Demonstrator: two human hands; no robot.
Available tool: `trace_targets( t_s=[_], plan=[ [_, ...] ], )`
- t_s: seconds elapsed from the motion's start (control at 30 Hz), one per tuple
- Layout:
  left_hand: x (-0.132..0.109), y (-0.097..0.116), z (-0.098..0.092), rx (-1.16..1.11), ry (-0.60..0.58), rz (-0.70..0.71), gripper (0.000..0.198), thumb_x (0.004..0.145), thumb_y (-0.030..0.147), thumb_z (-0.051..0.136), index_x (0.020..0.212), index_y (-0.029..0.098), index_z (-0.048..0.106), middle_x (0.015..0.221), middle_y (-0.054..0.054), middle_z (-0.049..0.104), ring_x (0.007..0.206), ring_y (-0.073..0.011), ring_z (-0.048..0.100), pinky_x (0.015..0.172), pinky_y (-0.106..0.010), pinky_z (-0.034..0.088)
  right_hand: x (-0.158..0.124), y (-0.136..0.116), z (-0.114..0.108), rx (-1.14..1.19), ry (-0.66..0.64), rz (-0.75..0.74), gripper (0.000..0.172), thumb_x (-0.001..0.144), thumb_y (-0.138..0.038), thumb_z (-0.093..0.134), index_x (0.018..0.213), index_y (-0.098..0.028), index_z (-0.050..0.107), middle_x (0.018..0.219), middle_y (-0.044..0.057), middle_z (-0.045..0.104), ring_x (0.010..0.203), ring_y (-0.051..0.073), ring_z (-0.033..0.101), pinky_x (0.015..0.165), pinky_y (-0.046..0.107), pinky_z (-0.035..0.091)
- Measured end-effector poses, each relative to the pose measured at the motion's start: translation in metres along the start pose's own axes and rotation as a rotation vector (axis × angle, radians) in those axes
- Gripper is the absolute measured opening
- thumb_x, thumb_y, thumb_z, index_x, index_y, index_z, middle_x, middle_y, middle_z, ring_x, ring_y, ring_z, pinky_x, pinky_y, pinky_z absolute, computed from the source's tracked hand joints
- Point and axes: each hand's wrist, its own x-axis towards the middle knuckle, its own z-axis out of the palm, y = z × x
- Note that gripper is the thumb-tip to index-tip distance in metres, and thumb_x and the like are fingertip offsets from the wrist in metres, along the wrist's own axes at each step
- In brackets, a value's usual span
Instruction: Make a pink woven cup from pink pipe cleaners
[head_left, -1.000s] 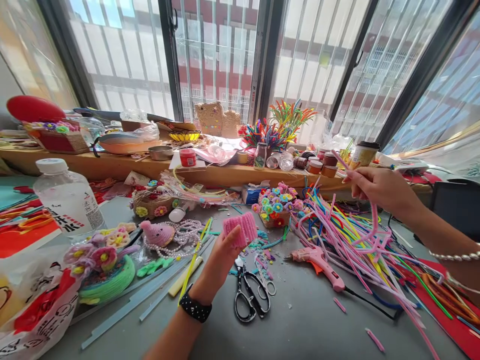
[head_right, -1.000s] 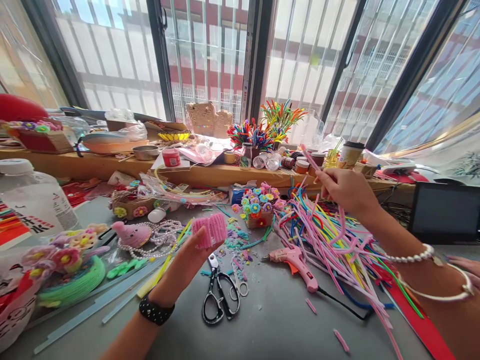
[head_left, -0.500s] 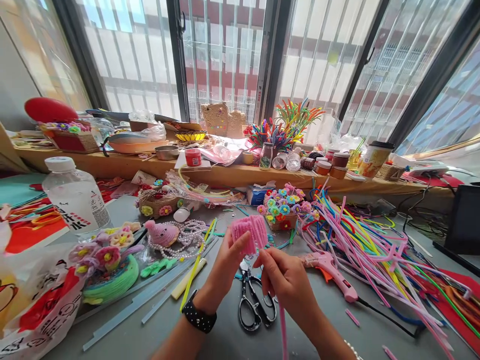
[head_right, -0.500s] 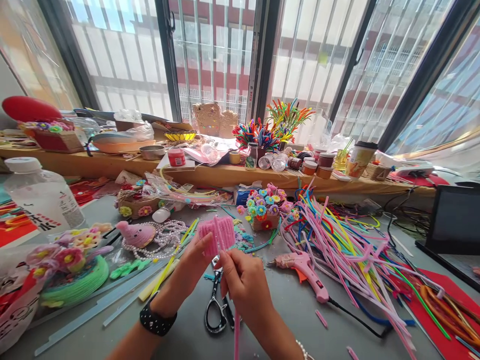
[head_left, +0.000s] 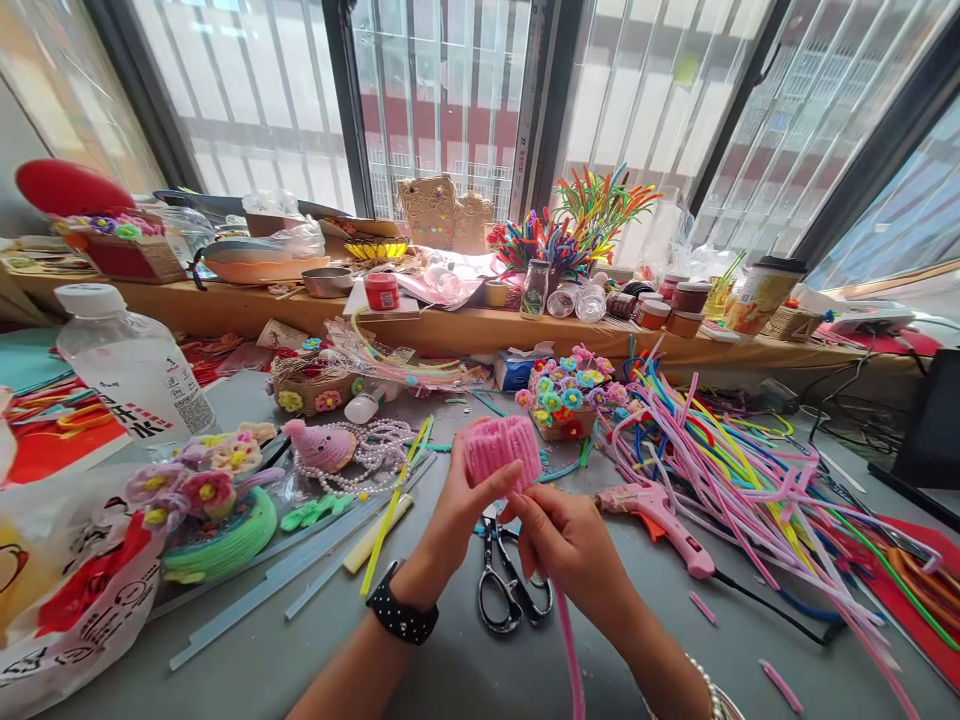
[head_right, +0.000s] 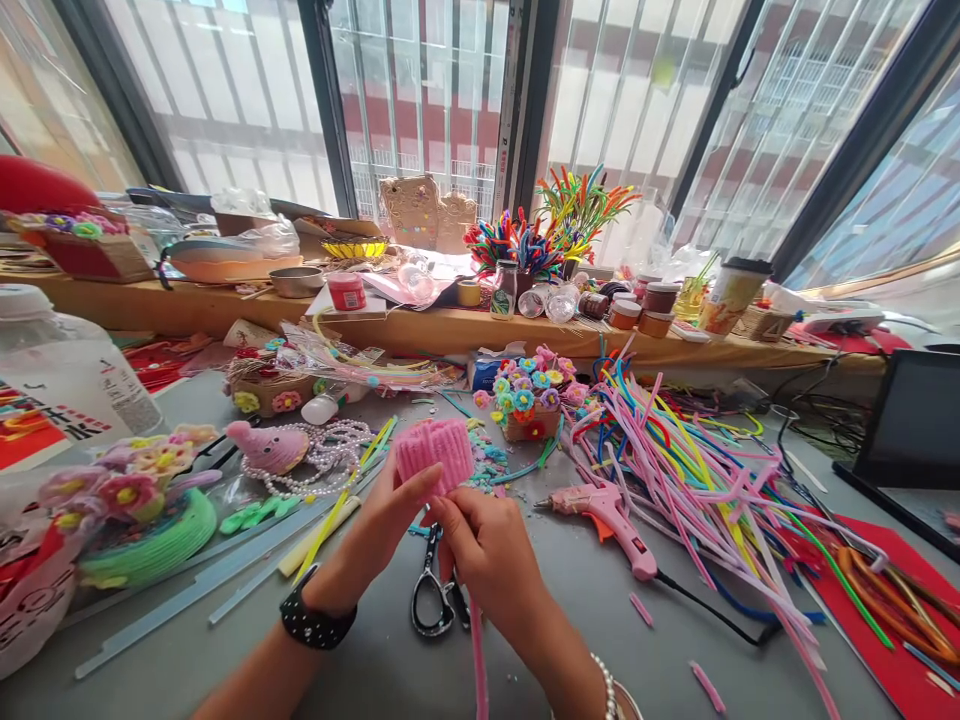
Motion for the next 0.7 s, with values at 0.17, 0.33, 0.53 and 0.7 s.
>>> trace_targets(
  t_s=[0.17,0.33,0.53,0.7],
  plan=[
    [0.0,0.0,-0.001,0.072,-0.034,0.036,0.064,0.064,0.035,0.068,0.118,0.021,0.036,0.099,-0.003,0.054,0.087,-0.0153,0.051,0.078,-0.026,0.04,-0.001,-0.001,-0.019,-0.071,-0.009,0.014,0.04,0.083,-0.049,0.042,0.067,-0.016,0.057,0.047,-0.002,0.053,0.041,0.008,0.047,0.043,0.018,0.037],
    [-0.004,0.006,0.003,0.162,-0.037,0.034,0.065,0.06,0.034,0.071,0.115,0.02,0.039,0.097,-0.004,0.054,0.083,-0.0158,0.052,0.074,-0.026,0.041,0.011,-0.022,-0.052,-0.192,0.35,-0.115,0.031,0.08,-0.046,0.05,0.07,-0.018,0.056,0.062,0.0,0.056,0.057,0.011,0.053,0.055,0.022,0.042],
    [-0.007,0.006,0.008,0.17,-0.056,0.025,0.076,0.059,0.032,0.072,0.121,0.021,0.03,0.09,-0.004,0.057,0.076,-0.0167,0.056,0.071,-0.03,0.043,0.037,-0.045,-0.059,-0.257,0.134,-0.266,0.021,0.074,-0.04,0.06,0.074,-0.02,0.066,0.086,0.005,0.061,0.087,0.017,0.057,0.076,0.031,0.045],
    [-0.005,0.002,0.007,0.185,-0.064,0.011,0.078,0.058,0.032,0.072,0.122,0.021,0.029,0.095,-0.005,0.058,0.08,-0.0186,0.058,0.073,-0.031,0.044,0.043,-0.04,-0.055,-0.201,0.059,-0.257,0.018,0.073,-0.036,0.063,0.069,-0.019,0.067,0.089,0.006,0.063,0.092,0.017,0.057,0.084,0.034,0.043]
  ],
)
